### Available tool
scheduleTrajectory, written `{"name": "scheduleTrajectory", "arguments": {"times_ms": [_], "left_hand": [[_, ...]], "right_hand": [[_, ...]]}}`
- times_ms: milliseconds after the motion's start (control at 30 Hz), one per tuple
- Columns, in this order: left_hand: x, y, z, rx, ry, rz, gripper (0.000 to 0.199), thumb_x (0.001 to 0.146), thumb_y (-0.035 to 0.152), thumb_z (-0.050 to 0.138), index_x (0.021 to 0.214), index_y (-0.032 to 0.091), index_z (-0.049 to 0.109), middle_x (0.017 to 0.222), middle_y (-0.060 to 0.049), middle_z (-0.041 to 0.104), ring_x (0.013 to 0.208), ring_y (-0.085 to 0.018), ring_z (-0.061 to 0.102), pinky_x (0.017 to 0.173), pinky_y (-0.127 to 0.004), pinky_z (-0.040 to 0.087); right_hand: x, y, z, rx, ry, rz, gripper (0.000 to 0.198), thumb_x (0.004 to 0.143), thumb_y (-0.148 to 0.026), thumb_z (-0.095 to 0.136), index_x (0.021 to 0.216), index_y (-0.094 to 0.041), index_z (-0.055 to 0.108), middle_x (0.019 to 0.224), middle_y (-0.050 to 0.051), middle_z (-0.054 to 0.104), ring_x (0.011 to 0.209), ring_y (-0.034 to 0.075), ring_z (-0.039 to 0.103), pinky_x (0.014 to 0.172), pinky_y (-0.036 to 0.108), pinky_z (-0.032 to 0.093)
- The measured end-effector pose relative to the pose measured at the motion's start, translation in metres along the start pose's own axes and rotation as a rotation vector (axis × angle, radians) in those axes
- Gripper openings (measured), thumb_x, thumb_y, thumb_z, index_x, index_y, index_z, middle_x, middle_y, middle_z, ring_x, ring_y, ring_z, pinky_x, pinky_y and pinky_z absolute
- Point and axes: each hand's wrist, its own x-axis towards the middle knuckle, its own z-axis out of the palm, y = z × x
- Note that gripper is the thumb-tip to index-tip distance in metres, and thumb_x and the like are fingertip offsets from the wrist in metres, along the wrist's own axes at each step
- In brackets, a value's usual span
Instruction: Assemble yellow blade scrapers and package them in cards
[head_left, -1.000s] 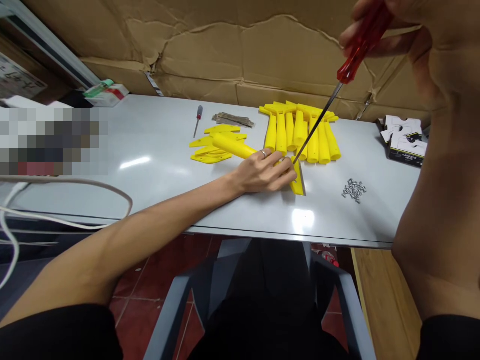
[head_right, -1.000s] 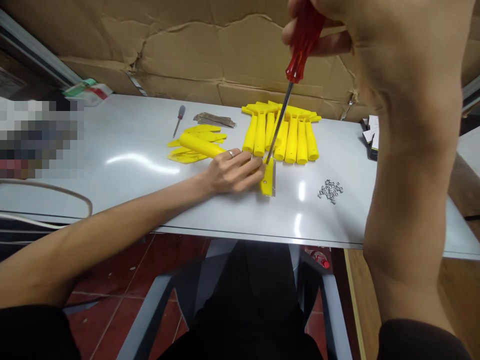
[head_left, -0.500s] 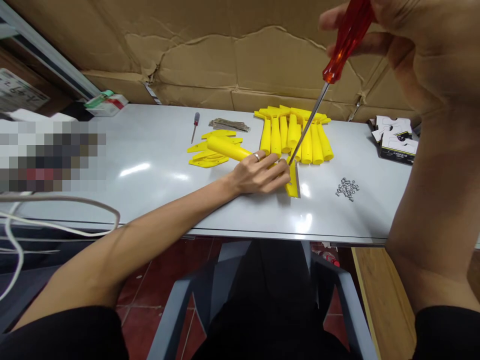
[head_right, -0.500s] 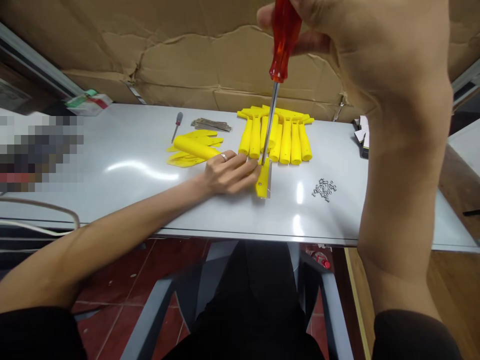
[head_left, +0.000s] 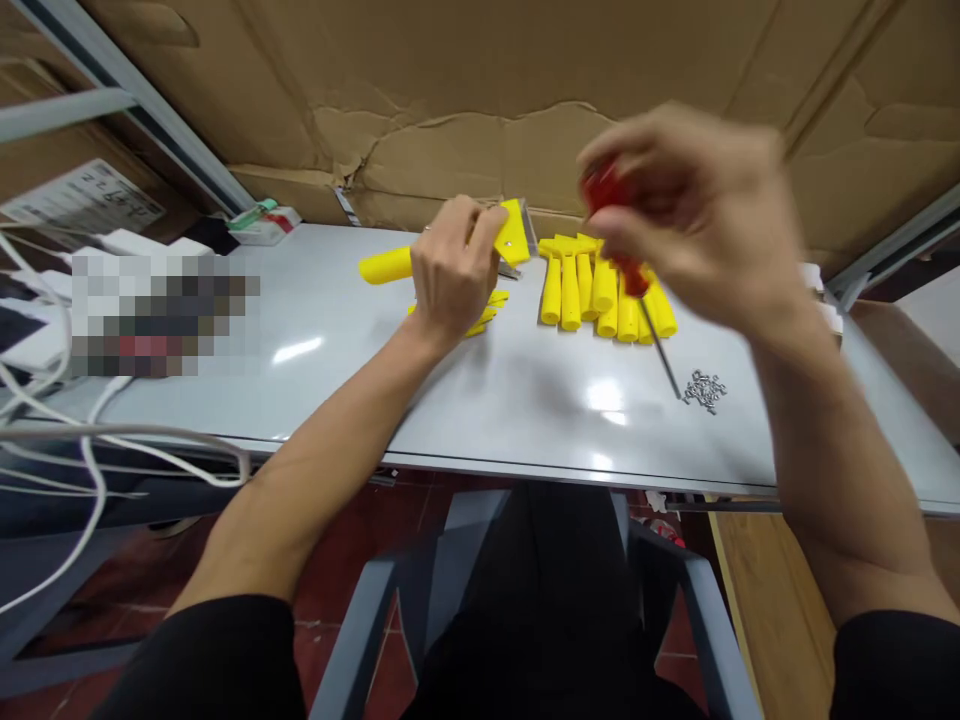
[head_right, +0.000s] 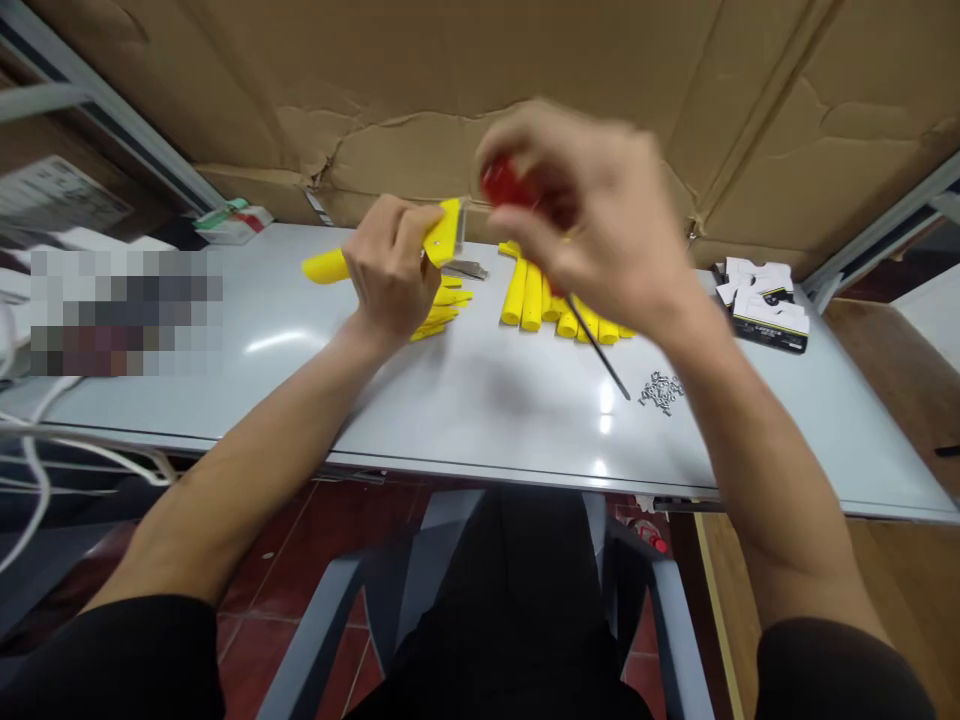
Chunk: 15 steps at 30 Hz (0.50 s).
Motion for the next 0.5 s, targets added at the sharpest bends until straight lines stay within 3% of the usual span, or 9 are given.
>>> {"name": "scheduleTrajectory", "arguments": {"times_ms": [100, 200, 367, 500], "left_hand": [[0.002, -0.01, 0.001, -0.013, 0.026, -0.054, 0.032, 0.112, 0.043, 0.036, 0.123, 0.025, 0.06, 0.1, -0.009, 0.069, 0.1, -0.025, 0.068, 0.083, -0.04, 0.053], [0.003, -0.014, 0.004, -0.028, 0.022, -0.086, 0.033, 0.112, 0.046, 0.035, 0.118, 0.025, 0.059, 0.097, -0.007, 0.07, 0.098, -0.024, 0.068, 0.084, -0.04, 0.052], [0.004, -0.015, 0.003, -0.064, -0.069, -0.173, 0.032, 0.112, 0.045, 0.038, 0.109, 0.023, 0.06, 0.093, -0.007, 0.068, 0.095, -0.023, 0.067, 0.087, -0.042, 0.051], [0.004, -0.007, 0.004, -0.194, -0.12, -0.254, 0.034, 0.109, 0.04, 0.044, 0.128, 0.02, 0.063, 0.109, -0.014, 0.065, 0.11, -0.031, 0.066, 0.097, -0.047, 0.052]], "right_hand": [[-0.001, -0.007, 0.067, -0.151, -0.29, -0.046, 0.023, 0.1, -0.019, 0.062, 0.121, -0.015, 0.07, 0.104, 0.005, 0.069, 0.089, 0.009, 0.058, 0.084, 0.025, 0.044], [-0.012, 0.001, 0.108, -0.323, -0.501, -0.061, 0.03, 0.107, -0.027, 0.049, 0.131, -0.018, 0.066, 0.116, 0.009, 0.062, 0.083, 0.009, 0.048, 0.075, 0.026, 0.035], [-0.03, 0.005, 0.129, -0.541, -0.674, -0.15, 0.04, 0.108, -0.018, 0.032, 0.137, -0.019, 0.059, 0.123, 0.012, 0.057, 0.09, 0.013, 0.048, 0.069, 0.029, 0.026], [-0.035, 0.009, 0.139, -0.595, -0.755, -0.137, 0.041, 0.107, -0.014, 0.032, 0.135, -0.016, 0.062, 0.121, 0.014, 0.059, 0.102, 0.018, 0.051, 0.075, 0.031, 0.033]]}}
